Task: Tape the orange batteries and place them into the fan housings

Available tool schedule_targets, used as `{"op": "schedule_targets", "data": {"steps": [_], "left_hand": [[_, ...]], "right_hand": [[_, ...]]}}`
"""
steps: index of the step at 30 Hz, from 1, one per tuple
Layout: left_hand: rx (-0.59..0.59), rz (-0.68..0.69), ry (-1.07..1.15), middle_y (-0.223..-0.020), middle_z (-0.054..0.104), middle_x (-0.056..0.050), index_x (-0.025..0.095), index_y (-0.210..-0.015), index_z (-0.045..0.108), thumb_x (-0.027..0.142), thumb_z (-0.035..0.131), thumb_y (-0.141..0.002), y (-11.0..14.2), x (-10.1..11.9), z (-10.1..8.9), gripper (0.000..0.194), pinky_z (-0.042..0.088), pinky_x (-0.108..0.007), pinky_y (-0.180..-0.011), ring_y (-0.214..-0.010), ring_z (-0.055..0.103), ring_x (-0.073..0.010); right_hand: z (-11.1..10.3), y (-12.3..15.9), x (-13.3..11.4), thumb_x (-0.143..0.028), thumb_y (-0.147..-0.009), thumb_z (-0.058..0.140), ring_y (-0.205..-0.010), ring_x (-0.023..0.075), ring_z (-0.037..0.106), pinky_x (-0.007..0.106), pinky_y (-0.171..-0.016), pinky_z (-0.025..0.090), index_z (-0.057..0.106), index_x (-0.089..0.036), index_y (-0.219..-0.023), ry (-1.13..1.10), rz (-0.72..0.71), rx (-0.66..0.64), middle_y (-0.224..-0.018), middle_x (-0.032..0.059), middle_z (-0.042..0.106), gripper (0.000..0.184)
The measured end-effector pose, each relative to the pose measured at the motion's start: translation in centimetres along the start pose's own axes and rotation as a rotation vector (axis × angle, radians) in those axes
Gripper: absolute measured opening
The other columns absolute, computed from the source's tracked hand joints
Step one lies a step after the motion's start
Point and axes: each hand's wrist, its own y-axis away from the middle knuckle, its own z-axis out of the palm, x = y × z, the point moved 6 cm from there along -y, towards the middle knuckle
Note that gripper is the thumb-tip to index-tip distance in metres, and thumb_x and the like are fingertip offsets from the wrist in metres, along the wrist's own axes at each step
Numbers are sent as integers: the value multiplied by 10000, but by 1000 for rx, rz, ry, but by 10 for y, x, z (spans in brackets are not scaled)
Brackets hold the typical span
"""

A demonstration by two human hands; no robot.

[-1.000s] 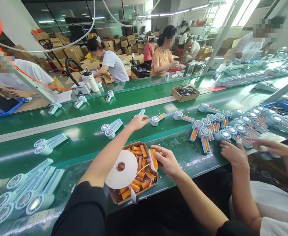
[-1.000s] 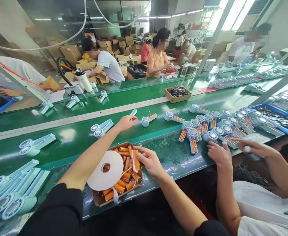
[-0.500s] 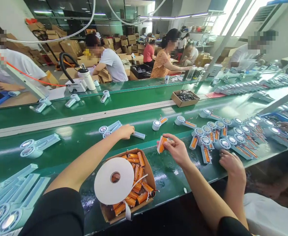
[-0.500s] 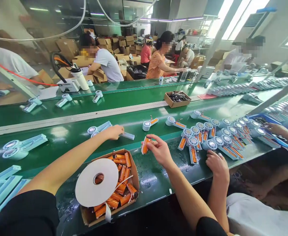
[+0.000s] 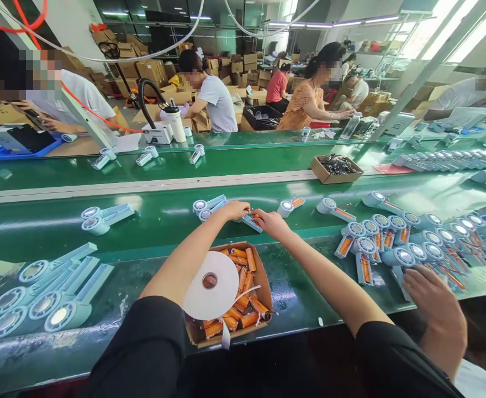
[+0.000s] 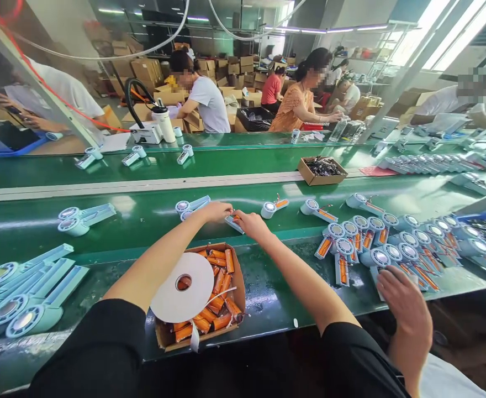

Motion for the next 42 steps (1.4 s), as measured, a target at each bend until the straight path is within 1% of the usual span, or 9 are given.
{"op": "schedule_targets", "data": {"steps": [6,11,16,19,23,30,33,38,42], "left_hand": [[45,-27,24,-1270,708,-95,177,-1228,693,431,655,-1030,-3,6,-4,325,579,-483,-1020,-1139,689,-236],[100,-25,-8,-1202,779,-90,199,-1103,744,354,594,-1029,3,18,-13,228,561,-399,-1008,-1130,717,-241],[178,3,-14,-1116,823,-85,251,-1012,765,311,574,-940,-3,31,-25,213,574,-351,-926,-1106,741,-286],[245,-20,6,-1132,815,-110,235,-1074,756,285,583,-904,9,42,-27,248,566,-393,-993,-1135,731,-307],[363,-75,45,-1358,735,-149,182,-1285,695,284,590,-908,73,47,-19,405,479,-461,-1165,-1319,646,-324],[467,-52,149,-1237,796,-57,260,-1138,779,489,557,-992,267,38,30,351,547,-430,-1128,-1198,716,-275],[580,-8,139,-1262,789,-70,269,-1195,776,546,582,-995,320,31,52,394,535,-505,-1159,-1303,664,-306],[730,-6,119,-1224,796,-80,264,-1207,766,498,569,-1027,342,27,68,355,577,-513,-1111,-1298,664,-298],[703,2,86,-1217,790,-77,248,-1163,759,433,498,-1059,294,43,33,337,553,-480,-1130,-1265,671,-280]], "right_hand": [[5,2,-4,-452,-1106,448,-1002,346,786,365,-811,552,592,-264,-1502,207,5,-127,-1115,177,816,460],[0,-4,-23,-595,-1033,579,-1199,342,733,402,-911,579,682,-305,-1379,285,-37,-193,-1270,144,782,463],[-13,-18,-24,-589,-1009,631,-1312,299,679,420,-1056,552,705,-304,-1344,321,-24,-239,-1386,116,737,446],[-14,-17,-24,-558,-1021,623,-1321,311,675,435,-1068,553,718,-267,-1338,338,-29,-264,-1401,137,728,441],[-11,-19,-22,-506,-1040,593,-1292,341,695,450,-1017,579,736,-233,-1325,351,-67,-294,-1393,167,729,419],[-10,-37,-6,-363,-987,657,-1163,276,752,316,-946,558,802,-254,-1240,306,-213,-385,-1284,93,798,311],[-12,-34,8,-306,-978,645,-1193,255,740,287,-951,539,726,-292,-1400,288,-225,-374,-1354,52,773,430],[-9,-27,20,-324,-968,662,-1236,278,719,301,-969,528,709,-318,-1420,302,-163,-325,-1372,47,763,455],[-6,-32,13,-376,-1002,667,-1201,282,716,341,-991,539,792,-257,-1209,351,-111,-346,-1232,82,795,270]]}}
